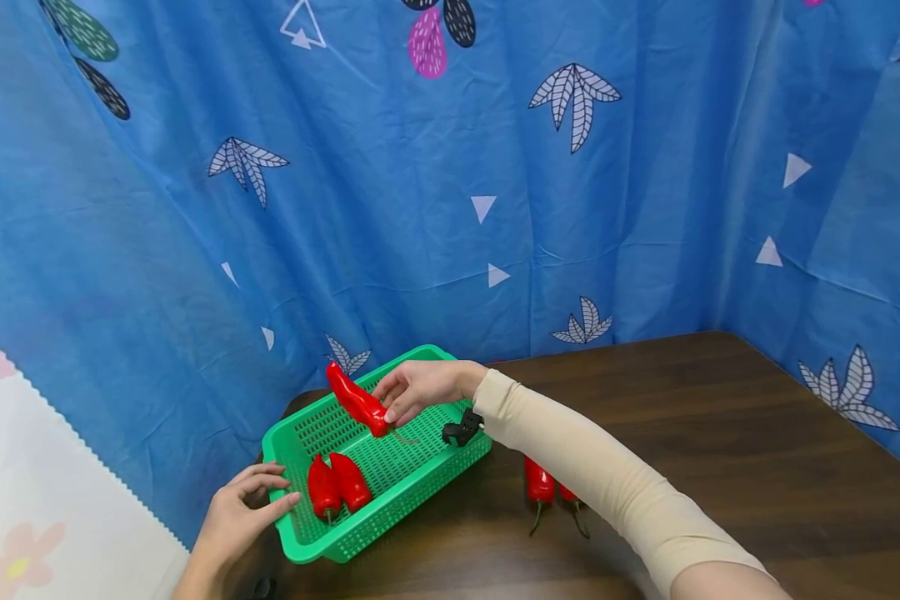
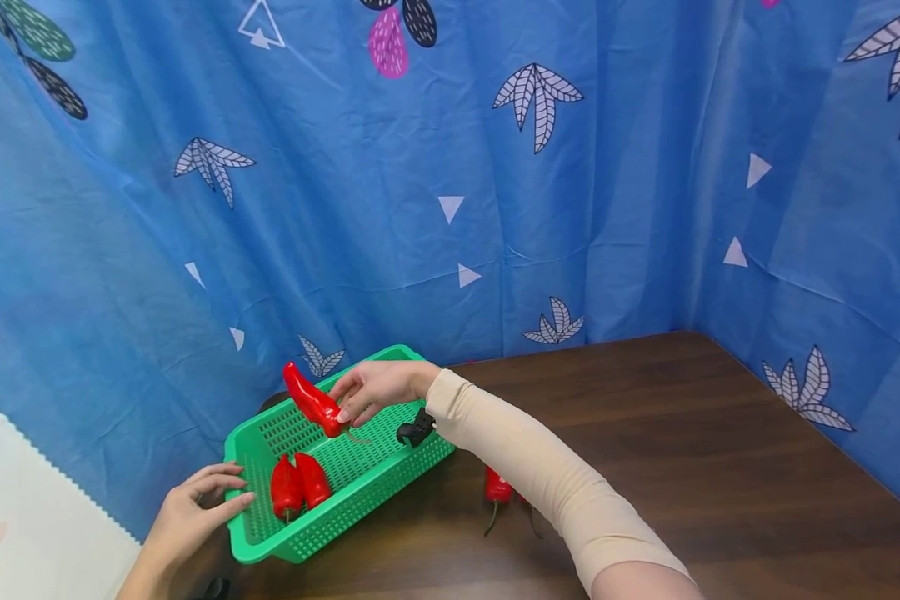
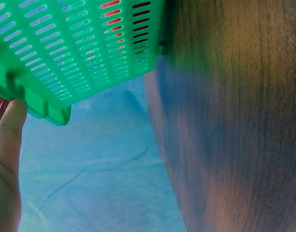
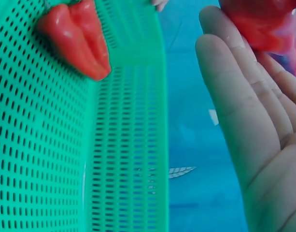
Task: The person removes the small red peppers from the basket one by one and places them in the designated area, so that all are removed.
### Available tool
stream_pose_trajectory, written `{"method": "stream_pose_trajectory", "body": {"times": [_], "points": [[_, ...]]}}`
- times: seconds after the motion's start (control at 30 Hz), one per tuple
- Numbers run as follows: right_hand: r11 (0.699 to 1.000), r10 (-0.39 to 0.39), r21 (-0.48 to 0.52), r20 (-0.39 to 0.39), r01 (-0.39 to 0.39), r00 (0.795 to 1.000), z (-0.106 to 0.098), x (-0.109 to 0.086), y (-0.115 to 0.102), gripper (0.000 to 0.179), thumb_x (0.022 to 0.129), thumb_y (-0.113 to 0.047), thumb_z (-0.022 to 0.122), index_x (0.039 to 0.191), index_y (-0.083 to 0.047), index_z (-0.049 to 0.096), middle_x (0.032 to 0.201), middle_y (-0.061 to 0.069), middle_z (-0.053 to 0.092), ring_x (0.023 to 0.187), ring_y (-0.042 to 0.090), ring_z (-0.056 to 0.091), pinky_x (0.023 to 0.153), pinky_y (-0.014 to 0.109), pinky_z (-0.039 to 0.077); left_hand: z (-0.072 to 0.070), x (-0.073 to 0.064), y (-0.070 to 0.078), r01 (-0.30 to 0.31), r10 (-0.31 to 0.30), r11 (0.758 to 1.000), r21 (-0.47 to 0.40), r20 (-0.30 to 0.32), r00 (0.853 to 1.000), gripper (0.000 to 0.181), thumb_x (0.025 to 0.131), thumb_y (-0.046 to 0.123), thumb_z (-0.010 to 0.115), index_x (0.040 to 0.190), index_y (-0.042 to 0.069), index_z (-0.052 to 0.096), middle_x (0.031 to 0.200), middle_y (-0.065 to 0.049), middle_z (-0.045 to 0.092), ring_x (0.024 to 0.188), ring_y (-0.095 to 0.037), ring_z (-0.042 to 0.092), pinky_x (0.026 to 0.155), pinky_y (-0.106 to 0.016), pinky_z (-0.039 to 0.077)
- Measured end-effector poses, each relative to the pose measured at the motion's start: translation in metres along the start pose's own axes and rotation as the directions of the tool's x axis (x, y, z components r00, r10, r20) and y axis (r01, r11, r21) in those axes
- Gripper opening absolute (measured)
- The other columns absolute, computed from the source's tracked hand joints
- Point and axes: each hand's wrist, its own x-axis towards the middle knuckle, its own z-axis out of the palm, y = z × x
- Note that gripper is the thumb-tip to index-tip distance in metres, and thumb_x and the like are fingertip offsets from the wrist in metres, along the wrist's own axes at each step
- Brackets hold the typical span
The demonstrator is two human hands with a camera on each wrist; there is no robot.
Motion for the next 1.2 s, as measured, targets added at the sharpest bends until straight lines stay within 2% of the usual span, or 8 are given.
{"method": "stream_pose_trajectory", "body": {"times": [0.23,0.53,0.8,1.0,1.13,1.2], "points": [[0.998,-0.044,0.044,-0.054,0.046,0.998,0.003,-0.02,-0.005,0.043,0.094,0.0,0.064,0.136,0.004,0.055,0.115,0.015,0.071,0.098,0.022,0.072,0.095,0.045,0.057,0.0,0.001,-0.003,-0.002,0.003,1.0,-0.008,0.007,1.0,0.021,0.084,0.029,0.082,0.096,0.012,0.077,0.128,-0.008,0.063,0.101,0.024,0.041,0.084,-0.006,0.046],[0.988,-0.055,0.134,-0.119,0.071,0.991,0.008,-0.047,-0.003,0.044,0.097,-0.001,0.06,0.14,0.004,0.051,0.125,0.017,0.067,0.105,0.024,0.071,0.101,0.046,0.053,0.002,0.004,-0.006,-0.014,0.014,1.0,-0.015,0.017,1.0,0.021,0.085,0.028,0.082,0.097,0.012,0.077,0.129,-0.008,0.063,0.101,0.025,0.041,0.083,-0.002,0.045],[0.982,-0.059,0.169,-0.166,0.087,0.984,0.014,-0.073,0.004,0.042,0.098,-0.002,0.06,0.138,0.004,0.051,0.12,0.014,0.069,0.106,0.027,0.071,0.099,0.044,0.055,0.001,0.001,-0.005,0.008,-0.008,1.0,-0.014,0.023,1.0,0.025,0.085,0.031,0.082,0.098,0.009,0.077,0.128,-0.011,0.062,0.099,0.027,0.04,0.083,-0.003,0.046],[0.974,-0.062,0.202,-0.189,0.101,0.98,0.015,-0.095,0.013,0.044,0.098,-0.004,0.061,0.139,0.005,0.049,0.116,0.01,0.07,0.102,0.022,0.072,0.102,0.05,0.049,0.001,0.001,-0.006,0.017,-0.016,1.0,-0.015,0.031,0.999,0.026,0.085,0.031,0.082,0.099,0.009,0.077,0.129,-0.011,0.062,0.1,0.027,0.04,0.083,-0.003,0.046],[0.965,-0.073,0.232,-0.218,0.124,0.973,0.015,-0.112,0.016,0.048,0.097,-0.006,0.064,0.141,0.005,0.047,0.113,0.007,0.072,0.102,0.024,0.072,0.101,0.052,0.047,0.001,0.001,-0.006,0.011,-0.011,1.0,-0.008,0.025,1.0,0.024,0.085,0.031,0.082,0.097,0.011,0.077,0.127,-0.007,0.063,0.099,0.026,0.04,0.082,-0.002,0.045],[0.961,-0.078,0.242,-0.229,0.134,0.97,0.013,-0.12,0.018,0.051,0.096,-0.006,0.065,0.142,0.006,0.045,0.113,0.006,0.072,0.103,0.024,0.072,0.101,0.053,0.046,0.0,0.002,-0.006,0.005,-0.005,1.0,-0.005,0.021,1.0,0.023,0.085,0.031,0.082,0.096,0.012,0.077,0.124,-0.001,0.063,0.1,0.026,0.041,0.082,-0.002,0.044]]}}
